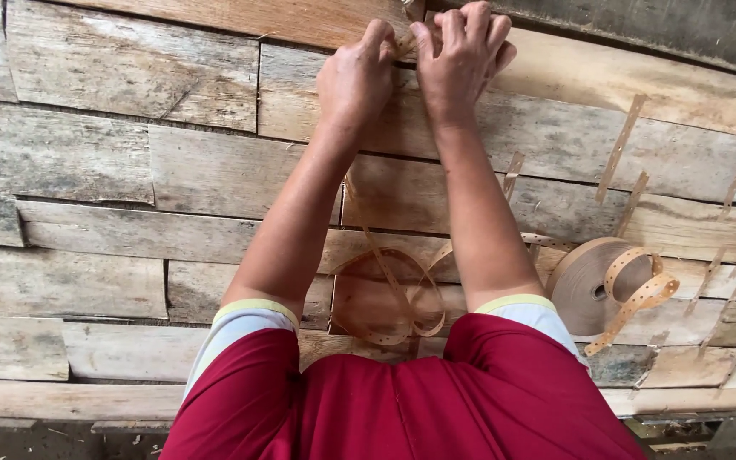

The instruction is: Applying glue to thin wooden strips and attaching them to a wooden plank surface to create a decorative or structural pattern.

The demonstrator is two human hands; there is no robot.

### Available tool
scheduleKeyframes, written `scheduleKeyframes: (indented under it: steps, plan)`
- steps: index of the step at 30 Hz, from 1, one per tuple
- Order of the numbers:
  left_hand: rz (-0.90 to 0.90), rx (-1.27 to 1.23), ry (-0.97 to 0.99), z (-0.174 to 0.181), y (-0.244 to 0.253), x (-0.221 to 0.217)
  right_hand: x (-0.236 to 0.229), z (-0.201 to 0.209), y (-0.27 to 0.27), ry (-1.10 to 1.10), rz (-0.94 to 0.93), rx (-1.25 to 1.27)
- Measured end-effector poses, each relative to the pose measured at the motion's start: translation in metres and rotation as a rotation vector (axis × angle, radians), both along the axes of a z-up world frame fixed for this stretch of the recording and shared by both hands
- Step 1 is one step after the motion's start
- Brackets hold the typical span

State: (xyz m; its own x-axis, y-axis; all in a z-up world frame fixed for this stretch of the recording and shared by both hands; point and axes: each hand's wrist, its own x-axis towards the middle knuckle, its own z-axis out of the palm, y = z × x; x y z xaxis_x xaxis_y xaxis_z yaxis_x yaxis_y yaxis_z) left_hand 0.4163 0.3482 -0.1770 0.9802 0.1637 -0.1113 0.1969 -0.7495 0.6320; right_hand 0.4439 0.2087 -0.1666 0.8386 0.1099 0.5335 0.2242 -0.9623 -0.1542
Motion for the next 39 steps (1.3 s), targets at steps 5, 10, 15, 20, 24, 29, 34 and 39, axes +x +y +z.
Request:
scheduleKeyframes:
  steps: [5,10,15,20,24,29,34,39]
  plan:
    - [-0.036,-0.044,-0.003,0.007,0.006,-0.003,-0.007,0.000,0.007,0.053,-0.059,-0.015]
    - [-0.084,-0.059,0.000,0.021,0.007,-0.008,-0.011,-0.004,0.008,0.106,-0.073,0.021]
    - [-0.254,0.113,-0.111,0.007,-0.011,-0.015,-0.014,0.002,0.015,0.136,-0.105,0.115]
    - [-0.377,0.114,-0.209,0.013,-0.007,-0.019,-0.018,0.011,0.019,0.092,-0.103,0.138]
    - [-0.427,0.072,-0.310,0.034,-0.022,-0.030,-0.015,0.002,0.012,0.176,-0.095,0.126]
    - [-0.304,0.467,-0.470,0.045,-0.032,-0.028,-0.008,-0.006,-0.002,0.316,-0.114,0.132]
    - [-0.306,0.199,0.211,0.044,-0.011,-0.017,0.000,-0.004,-0.018,0.231,0.018,0.132]
    - [-0.366,0.267,0.238,0.039,-0.021,-0.008,0.007,0.000,-0.018,0.218,-0.029,0.150]
